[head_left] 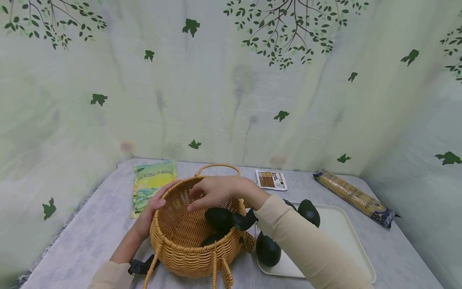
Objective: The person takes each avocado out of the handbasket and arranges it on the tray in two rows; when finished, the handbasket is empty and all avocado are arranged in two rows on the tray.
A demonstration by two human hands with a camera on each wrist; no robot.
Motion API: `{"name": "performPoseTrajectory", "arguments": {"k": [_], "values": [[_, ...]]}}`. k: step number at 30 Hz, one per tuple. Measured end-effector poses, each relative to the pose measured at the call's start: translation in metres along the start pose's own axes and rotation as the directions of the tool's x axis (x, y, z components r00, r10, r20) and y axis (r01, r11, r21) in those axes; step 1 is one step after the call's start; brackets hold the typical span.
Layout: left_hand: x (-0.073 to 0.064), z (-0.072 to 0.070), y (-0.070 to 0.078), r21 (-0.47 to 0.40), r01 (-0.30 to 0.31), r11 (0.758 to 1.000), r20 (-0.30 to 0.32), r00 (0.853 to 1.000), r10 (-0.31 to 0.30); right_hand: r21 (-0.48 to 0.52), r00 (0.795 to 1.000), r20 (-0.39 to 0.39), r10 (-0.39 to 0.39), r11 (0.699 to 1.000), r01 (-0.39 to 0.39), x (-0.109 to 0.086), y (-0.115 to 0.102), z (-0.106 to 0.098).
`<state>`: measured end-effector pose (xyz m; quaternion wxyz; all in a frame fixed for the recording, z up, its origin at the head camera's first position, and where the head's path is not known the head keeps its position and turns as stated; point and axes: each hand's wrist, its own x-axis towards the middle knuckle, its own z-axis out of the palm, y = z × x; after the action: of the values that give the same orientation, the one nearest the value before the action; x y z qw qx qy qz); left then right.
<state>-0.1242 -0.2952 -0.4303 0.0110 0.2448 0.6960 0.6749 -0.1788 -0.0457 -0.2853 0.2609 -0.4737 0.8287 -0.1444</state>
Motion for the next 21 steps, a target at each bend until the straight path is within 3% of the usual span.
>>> {"name": "performPoseTrajectory", "arguments": {"k": [13, 21], "values": [[0.001, 0.001, 0.000, -0.004, -0.010, 1.000, 0.017, 1.000, 0.010, 0.126, 0.997, -0.004, -0.073, 0.989, 0.073, 0.026, 0.036, 0.022], [0.000, 0.000, 0.000, -0.008, -0.008, 1.000, 0.018, 1.000, 0.008, 0.127, 0.991, 0.007, -0.134, 0.983, 0.132, 0.036, 0.040, 0.030]]}}
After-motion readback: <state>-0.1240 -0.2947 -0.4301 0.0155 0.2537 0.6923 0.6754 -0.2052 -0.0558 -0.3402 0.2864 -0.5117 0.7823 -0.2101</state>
